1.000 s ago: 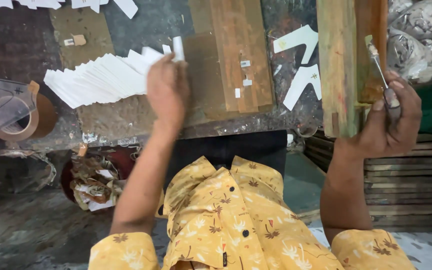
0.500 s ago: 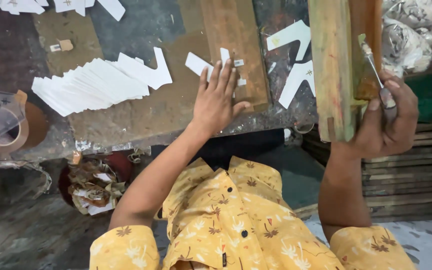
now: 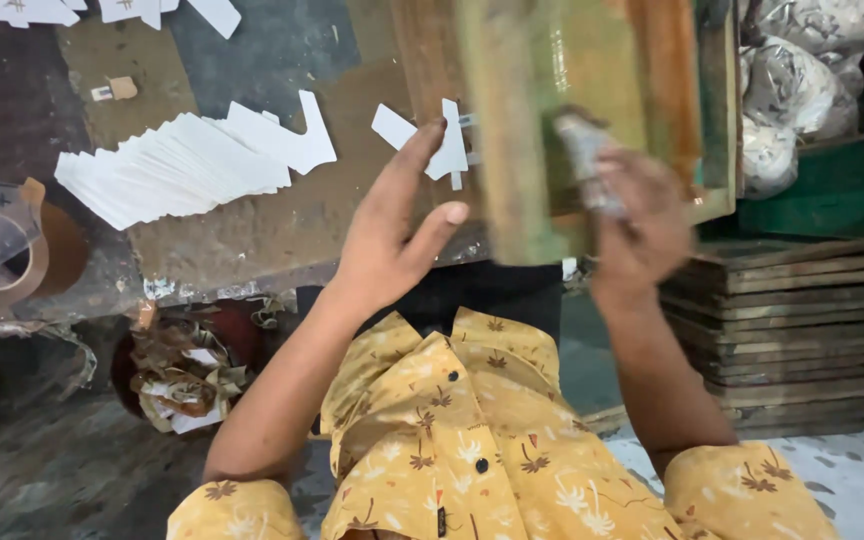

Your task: Screen printing designs onto small paper cutouts at a workbench.

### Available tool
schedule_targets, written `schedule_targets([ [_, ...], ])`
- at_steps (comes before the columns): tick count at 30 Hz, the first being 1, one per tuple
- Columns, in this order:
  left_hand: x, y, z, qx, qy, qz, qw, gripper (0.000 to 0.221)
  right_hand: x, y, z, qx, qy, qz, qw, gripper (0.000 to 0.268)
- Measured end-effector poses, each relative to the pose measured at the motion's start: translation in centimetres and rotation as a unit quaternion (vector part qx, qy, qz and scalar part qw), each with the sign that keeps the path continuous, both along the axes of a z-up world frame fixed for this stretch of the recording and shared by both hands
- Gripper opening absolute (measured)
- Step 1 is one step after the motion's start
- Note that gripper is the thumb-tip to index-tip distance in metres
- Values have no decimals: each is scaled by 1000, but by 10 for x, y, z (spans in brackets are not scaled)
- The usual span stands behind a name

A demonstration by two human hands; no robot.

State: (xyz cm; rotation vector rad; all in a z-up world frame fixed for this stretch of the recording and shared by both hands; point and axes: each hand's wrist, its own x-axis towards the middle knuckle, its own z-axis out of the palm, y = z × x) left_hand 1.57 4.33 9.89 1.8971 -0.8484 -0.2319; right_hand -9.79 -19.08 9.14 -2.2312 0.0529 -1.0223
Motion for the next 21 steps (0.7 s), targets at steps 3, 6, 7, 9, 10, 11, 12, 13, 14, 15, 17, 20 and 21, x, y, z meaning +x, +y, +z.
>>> schedule_targets([
  [3, -6, 1, -8, -192, 252, 10, 948, 72, 2, 10, -34, -36, 82, 63, 994, 42],
  [6, -4, -4, -60, -50, 232, 170, 956, 64, -5, 27, -42, -56, 161, 85, 982, 49],
  [7, -5, -4, -67, -50, 233, 173, 956, 64, -4, 28, -46, -56, 163, 88, 981, 49],
  [9, -8, -5, -84, -8, 218, 228, 949, 64, -2, 29, -56, -44, 181, 129, 974, 40],
  [10, -10, -4, -86, -7, 220, 229, 948, 64, 10, 24, -60, -43, 183, 131, 973, 40],
  [11, -9, -3, -88, 33, 148, 228, 962, 67, 23, 19, -64, -63, 177, 150, 971, 40],
  [12, -8, -3, -90, 73, 75, 225, 969, 69, 37, 13, -68, -82, 170, 169, 967, 39],
  [13, -9, -2, -92, 74, 77, 226, 968, 69, 50, 12, -68, -82, 171, 170, 967, 39],
  [14, -9, -1, -93, 77, 72, 221, 970, 69, 62, 11, -69, -88, 170, 189, 963, 39],
  [15, -10, 0, -95, 81, 67, 217, 970, 69, 75, 11, -70, -93, 169, 209, 959, 39],
  [17, -11, 2, -101, 80, 52, 216, 972, 69, 76, 17, -78, -87, 178, 203, 959, 39],
  [20, -13, 0, -103, 78, 49, 222, 971, 70, 47, 40, -80, -78, 193, 173, 963, 42],
  [21, -13, -4, -102, 74, 58, 224, 970, 71, 32, 48, -78, -78, 197, 144, 966, 45],
])
